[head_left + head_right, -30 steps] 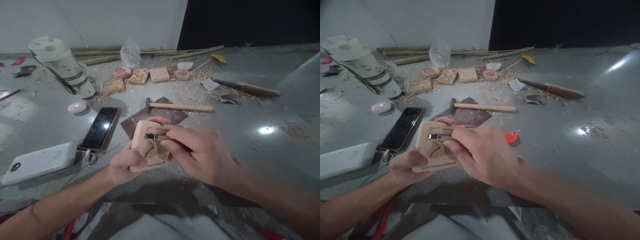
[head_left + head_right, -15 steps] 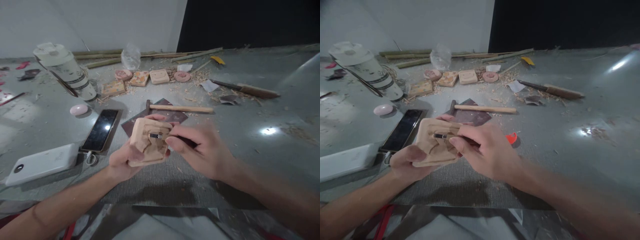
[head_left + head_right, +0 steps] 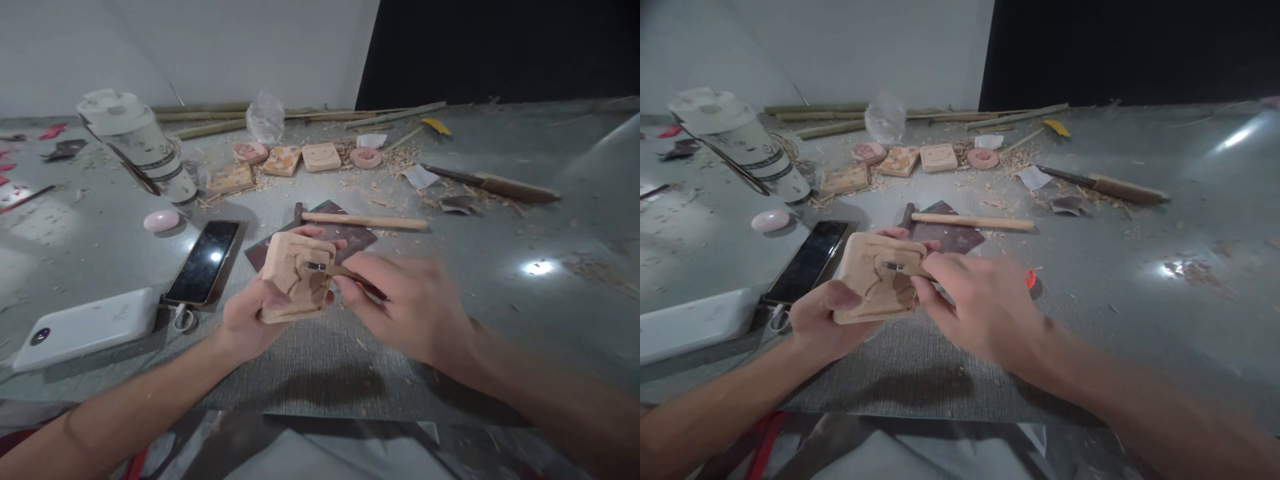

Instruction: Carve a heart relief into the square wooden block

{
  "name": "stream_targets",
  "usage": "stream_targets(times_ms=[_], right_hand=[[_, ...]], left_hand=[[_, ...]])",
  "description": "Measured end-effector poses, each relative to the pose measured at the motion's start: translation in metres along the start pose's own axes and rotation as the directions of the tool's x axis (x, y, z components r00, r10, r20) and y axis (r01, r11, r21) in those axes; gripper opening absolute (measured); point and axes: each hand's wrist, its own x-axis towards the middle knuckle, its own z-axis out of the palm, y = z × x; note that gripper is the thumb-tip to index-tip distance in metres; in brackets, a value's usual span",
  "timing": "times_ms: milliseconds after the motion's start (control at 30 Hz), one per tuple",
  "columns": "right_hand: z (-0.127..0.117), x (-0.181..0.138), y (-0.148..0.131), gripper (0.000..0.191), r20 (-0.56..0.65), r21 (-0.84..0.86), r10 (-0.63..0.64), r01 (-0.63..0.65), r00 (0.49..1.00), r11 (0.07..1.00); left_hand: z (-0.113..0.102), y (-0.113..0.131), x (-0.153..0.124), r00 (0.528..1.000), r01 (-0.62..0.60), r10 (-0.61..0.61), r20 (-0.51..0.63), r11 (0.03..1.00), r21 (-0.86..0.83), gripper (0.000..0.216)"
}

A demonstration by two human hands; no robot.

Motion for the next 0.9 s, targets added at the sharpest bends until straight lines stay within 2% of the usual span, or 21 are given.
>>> stream_targets(times_ms=[267,433,900], right_hand=[[-0.0010,-0.0001,0.0020,0.027,-0.026,-0.031,-0.014,0.013,1.000,0.999],[-0.0005,-0.0008,0.0021,0.028,-0.022,-0.020,-0.013,0.013,1.000,1.000],[-0.0004,-0.0015,-0.0001,0.035,0.045,0.064,-0.045,0.042,0.998,0.997]], left_hand=[[-0.0028,-0.0014,-0.0001,1.000,-0.022,0.022,-0.001,1.000,-0.008,0.072],[0.0013,0.0019,-0.0005,1.000,0.004,-0.004,-0.021,1.000,-0.001,0.070],[0.0013,0.0025,-0.0010,1.000,0.009,-0.008,-0.029,1.000,0.013,0.071]])
